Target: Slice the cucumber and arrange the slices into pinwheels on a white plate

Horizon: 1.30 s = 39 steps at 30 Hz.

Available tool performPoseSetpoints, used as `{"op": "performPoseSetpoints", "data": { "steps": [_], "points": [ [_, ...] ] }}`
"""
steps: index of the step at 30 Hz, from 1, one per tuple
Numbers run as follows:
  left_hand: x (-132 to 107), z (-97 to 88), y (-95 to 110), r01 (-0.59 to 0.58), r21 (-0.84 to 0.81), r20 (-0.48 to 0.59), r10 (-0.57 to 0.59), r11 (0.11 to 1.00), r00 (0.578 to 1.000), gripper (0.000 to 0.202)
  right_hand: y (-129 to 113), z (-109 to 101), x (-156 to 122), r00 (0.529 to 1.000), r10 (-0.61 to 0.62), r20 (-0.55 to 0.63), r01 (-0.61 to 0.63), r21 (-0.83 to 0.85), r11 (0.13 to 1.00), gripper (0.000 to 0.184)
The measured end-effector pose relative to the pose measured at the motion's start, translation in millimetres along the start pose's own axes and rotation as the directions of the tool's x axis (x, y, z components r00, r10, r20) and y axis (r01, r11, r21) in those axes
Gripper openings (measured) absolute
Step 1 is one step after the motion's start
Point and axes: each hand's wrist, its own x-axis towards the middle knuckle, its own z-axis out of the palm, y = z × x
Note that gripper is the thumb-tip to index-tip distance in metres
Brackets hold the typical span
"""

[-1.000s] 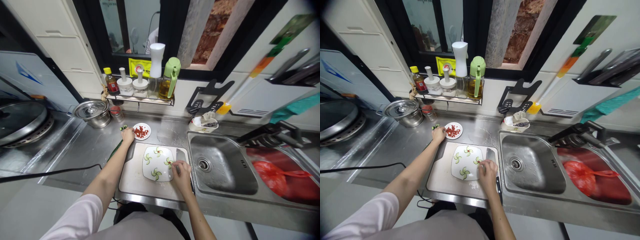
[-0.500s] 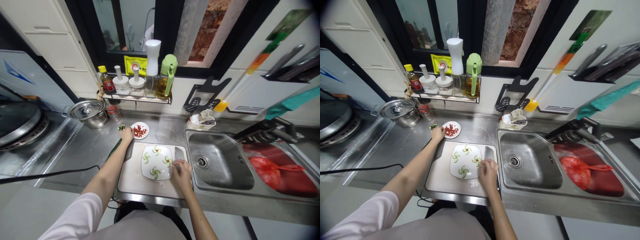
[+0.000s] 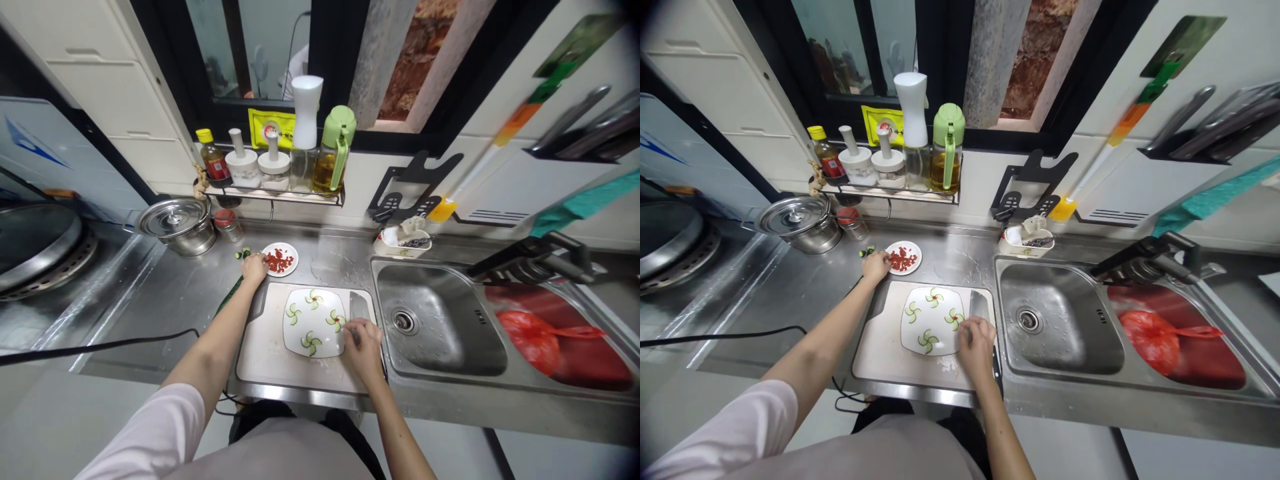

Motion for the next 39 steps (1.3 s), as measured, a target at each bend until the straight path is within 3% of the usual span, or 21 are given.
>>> {"op": "performPoseSetpoints", "data": {
  "steps": [8, 12, 14, 17, 21, 25, 27, 31, 34, 39],
  "points": [
    [2.2, 1.5, -1.2, -0.034, -0.016, -0.015, 0.034, 0.999, 0.999, 0.017, 1.3, -2.2, -0.1, 1.000, 0.007, -0.011, -0.007, -0.004, 1.000, 0.022],
    [2.6, 4.2, -3.6, 0.017, -0.178, -0.024, -0.022, 0.984, 0.999, 0.014, 2.0, -0.7, -0.3, 1.000, 0.017, -0.008, -0.017, -0.009, 1.000, 0.022],
    [1.5, 5.3, -3.7, 0.071, -0.372, -0.030, -0.088, 0.925, 0.996, 0.014, 2.1, 0.6, -1.0, 1.000, 0.017, -0.011, -0.017, -0.009, 1.000, 0.022],
    [-2.4, 6.1, -0.4, 0.137, -0.673, -0.028, -0.210, 0.727, 0.977, 0.015, 1.9, 2.0, -1.8, 1.000, 0.016, -0.011, -0.016, -0.006, 1.000, 0.022],
    [-14.3, 2.1, 9.4, 0.136, -0.789, -0.021, -0.248, 0.599, 0.969, 0.023, -0.4, 1.3, -0.4, 1.000, 0.011, 0.004, -0.011, 0.005, 1.000, 0.021],
    [-36.9, -9.7, 21.3, 0.108, -0.935, 0.042, -0.197, 0.338, 0.980, 0.033, -7.9, 0.5, 5.3, 1.000, -0.004, 0.012, 0.003, 0.030, 1.000, 0.021],
    [-51.6, -16.8, 27.8, 0.129, -0.958, 0.092, -0.154, 0.254, 0.984, 0.038, -15.0, 1.0, 10.3, 1.000, -0.020, 0.002, 0.020, 0.047, 0.999, 0.021],
    [-85.3, -28.1, 42.5, 0.164, -0.970, 0.152, -0.081, 0.179, 0.985, 0.043, -37.0, 1.7, 24.5, 0.998, -0.062, 0.015, 0.060, 0.099, 0.993, 0.019],
    [-114.3, -32.4, 53.1, 0.189, -0.964, 0.187, -0.028, 0.185, 0.982, 0.042, -59.6, -1.6, 35.8, 0.995, -0.100, 0.030, 0.094, 0.143, 0.985, 0.018],
    [-161.4, -36.7, 63.2, 0.151, -0.976, 0.167, 0.095, 0.154, 0.981, 0.035, -93.0, -13.3, 47.3, 0.980, -0.194, 0.043, 0.180, 0.224, 0.958, 0.016]
  ]
}}
